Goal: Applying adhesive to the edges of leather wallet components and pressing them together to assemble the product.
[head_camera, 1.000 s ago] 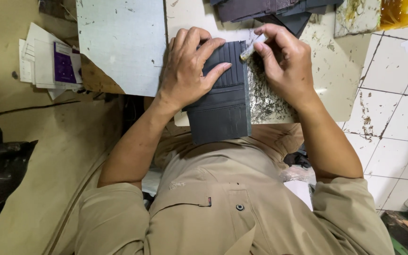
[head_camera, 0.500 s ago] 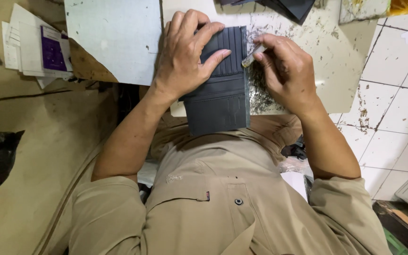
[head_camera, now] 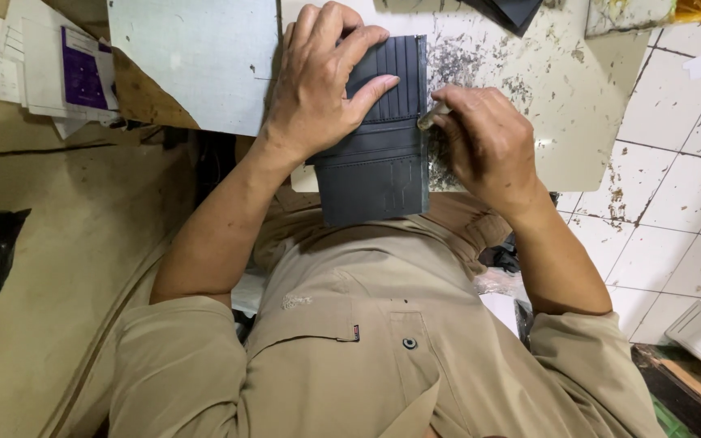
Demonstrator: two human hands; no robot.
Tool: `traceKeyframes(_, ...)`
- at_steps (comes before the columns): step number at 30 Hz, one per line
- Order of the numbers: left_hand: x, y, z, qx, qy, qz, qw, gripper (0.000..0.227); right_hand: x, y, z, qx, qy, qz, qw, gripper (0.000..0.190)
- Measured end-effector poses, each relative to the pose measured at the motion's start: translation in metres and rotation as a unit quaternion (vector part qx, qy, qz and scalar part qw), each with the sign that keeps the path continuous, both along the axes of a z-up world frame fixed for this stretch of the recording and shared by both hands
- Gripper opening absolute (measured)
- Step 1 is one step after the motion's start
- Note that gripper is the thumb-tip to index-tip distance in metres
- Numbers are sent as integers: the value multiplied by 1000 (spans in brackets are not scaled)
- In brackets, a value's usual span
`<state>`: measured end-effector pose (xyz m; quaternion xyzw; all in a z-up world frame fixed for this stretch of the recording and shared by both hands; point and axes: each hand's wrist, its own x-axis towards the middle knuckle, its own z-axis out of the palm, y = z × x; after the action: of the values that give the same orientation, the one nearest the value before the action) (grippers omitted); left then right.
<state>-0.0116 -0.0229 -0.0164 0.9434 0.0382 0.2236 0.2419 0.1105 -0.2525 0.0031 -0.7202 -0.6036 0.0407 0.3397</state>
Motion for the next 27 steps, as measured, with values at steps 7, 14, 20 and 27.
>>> traceKeyframes(7,0,0,-1,1,-8,0,1000,48,-5,-3,-1,0,-89,23,996,18)
traceKeyframes(14,2,1,-5,-4,-21,-2,1000,43,-8,-17,1,-61,-120,53,989,30)
traceKeyframes(20,13,11,-24,-7,-50,45,998,28,3,-17,25,-24,42,-7,999,19)
traceKeyframes(27,20,21,-21,-24,-43,59,997,22,0,5,12,22,133,-72,988,21)
